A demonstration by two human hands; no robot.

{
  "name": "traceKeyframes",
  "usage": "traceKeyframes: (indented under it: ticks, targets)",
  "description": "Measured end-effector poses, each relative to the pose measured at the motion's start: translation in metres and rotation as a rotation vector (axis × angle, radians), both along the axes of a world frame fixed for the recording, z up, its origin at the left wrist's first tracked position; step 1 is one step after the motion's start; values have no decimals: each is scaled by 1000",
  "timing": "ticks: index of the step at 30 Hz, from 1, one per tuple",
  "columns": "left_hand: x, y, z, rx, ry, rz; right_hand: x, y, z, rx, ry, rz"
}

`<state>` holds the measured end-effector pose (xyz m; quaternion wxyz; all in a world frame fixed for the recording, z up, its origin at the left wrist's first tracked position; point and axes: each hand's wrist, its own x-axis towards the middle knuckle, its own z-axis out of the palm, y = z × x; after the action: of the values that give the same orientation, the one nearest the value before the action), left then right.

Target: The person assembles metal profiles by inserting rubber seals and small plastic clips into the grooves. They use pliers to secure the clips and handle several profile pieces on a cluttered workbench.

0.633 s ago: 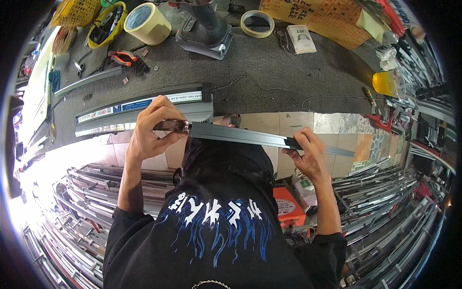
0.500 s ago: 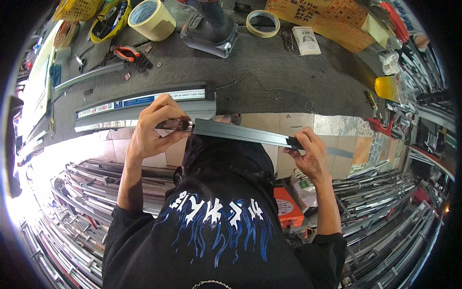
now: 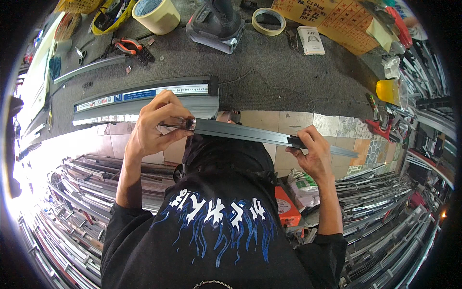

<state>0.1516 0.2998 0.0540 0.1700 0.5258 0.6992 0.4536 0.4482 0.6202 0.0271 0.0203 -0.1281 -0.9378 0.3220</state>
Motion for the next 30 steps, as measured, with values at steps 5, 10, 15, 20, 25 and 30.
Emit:
traceKeyframes:
  ticks: [5,10,15,20,25,30]
  targets:
    - [3,-1,4,-48,-18,28,-2,3,11,62,4,35]
    - [8,2,5,-64,11,63,-5,6,21,151,5,52]
    - [11,2,5,-32,127,58,-11,9,41,250,-17,89]
    - [17,0,4,-100,107,55,-20,13,70,338,-54,154]
    - [22,-4,0,-133,-47,88,-34,8,89,353,-96,190]
    - [17,-13,-8,-134,-93,76,-50,-4,97,356,-113,227]
